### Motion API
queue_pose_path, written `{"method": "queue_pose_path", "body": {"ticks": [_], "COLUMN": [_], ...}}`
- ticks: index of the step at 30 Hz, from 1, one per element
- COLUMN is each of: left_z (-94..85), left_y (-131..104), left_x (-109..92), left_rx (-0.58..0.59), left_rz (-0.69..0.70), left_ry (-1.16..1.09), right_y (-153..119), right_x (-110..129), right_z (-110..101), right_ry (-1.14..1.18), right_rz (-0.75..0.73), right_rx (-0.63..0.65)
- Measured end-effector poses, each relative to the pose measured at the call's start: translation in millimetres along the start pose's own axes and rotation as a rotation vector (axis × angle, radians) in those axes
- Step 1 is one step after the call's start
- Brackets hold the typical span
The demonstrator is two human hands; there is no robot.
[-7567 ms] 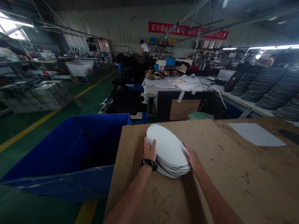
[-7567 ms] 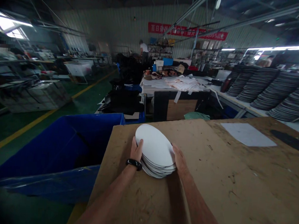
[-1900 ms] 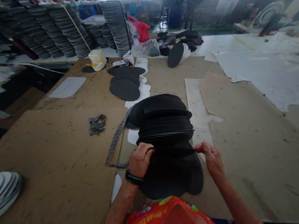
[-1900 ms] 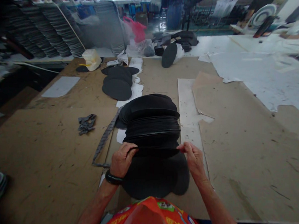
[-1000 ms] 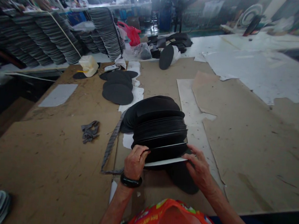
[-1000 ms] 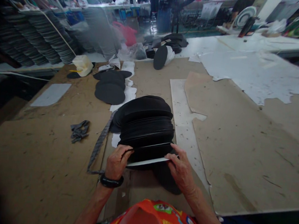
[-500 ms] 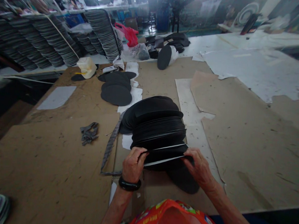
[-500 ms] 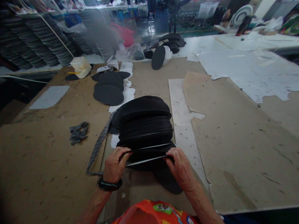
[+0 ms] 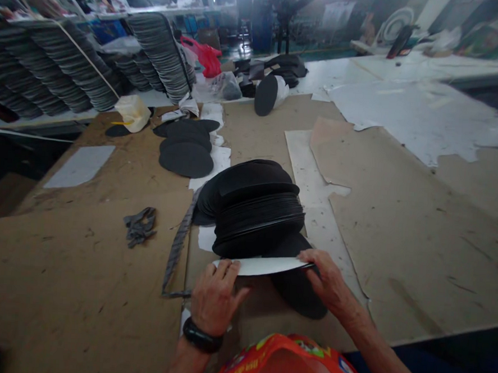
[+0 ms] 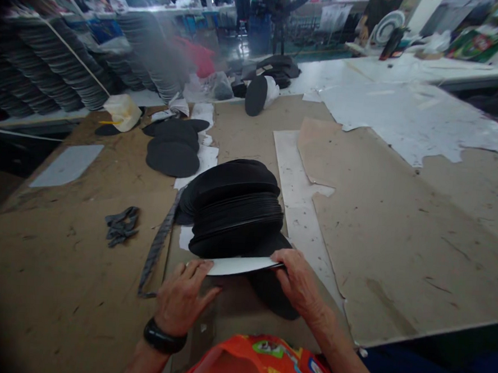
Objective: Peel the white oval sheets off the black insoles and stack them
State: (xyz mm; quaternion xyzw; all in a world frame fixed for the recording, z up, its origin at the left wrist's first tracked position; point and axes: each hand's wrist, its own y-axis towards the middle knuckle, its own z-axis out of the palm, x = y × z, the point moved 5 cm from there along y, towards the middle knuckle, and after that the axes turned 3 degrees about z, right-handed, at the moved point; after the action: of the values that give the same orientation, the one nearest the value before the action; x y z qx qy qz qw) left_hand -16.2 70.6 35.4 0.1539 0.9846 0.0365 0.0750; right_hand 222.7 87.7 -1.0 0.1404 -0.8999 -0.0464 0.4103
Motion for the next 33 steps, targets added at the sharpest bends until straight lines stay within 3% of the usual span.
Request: {"method": "queue_pose_path", "body": {"ticks": [3,6,10,12,14,19,23,33], "left_z": [2.5,9.8,14.8,13.4,11.2,9.6,12.3,13.3], "left_y": [1.2,-1.9,-13.6,-18.8,-22.9,-28.4,-27.1,-25.0], "left_x": [4.6,7.1,4.7,1.0,-4.5,-14.4,-13.8,-9.4], "left_rx": [-0.02,-0.016,-0.009,-0.017,-0.012,0.001,-0.005,0.004], "left_rz": [0.086,0.238,0.355,0.358,0.357,0.344,0.322,0.275], "left_ry": [-0.01,-0.226,-0.424,-0.434,-0.435,-0.429,-0.41,-0.371], "right_y": [-15.2,-34.1,-47.3,-46.8,-41.8,-26.1,-22.9,-25.3], "right_x": [12.2,19.1,-6.0,-32.0,-52.2,-70.8,-76.1,-87.9], "right_z": [4.5,5.3,-0.6,-8.2,-9.6,18.5,24.5,23.0], "right_ry": [0.094,0.181,0.215,0.072,-0.131,-0.518,-0.529,-0.475], "right_rz": [-0.01,0.024,0.238,0.403,0.477,0.546,0.597,0.563], "right_rx": [-0.047,-0.053,0.056,-0.007,-0.047,0.124,0.143,0.229]}}
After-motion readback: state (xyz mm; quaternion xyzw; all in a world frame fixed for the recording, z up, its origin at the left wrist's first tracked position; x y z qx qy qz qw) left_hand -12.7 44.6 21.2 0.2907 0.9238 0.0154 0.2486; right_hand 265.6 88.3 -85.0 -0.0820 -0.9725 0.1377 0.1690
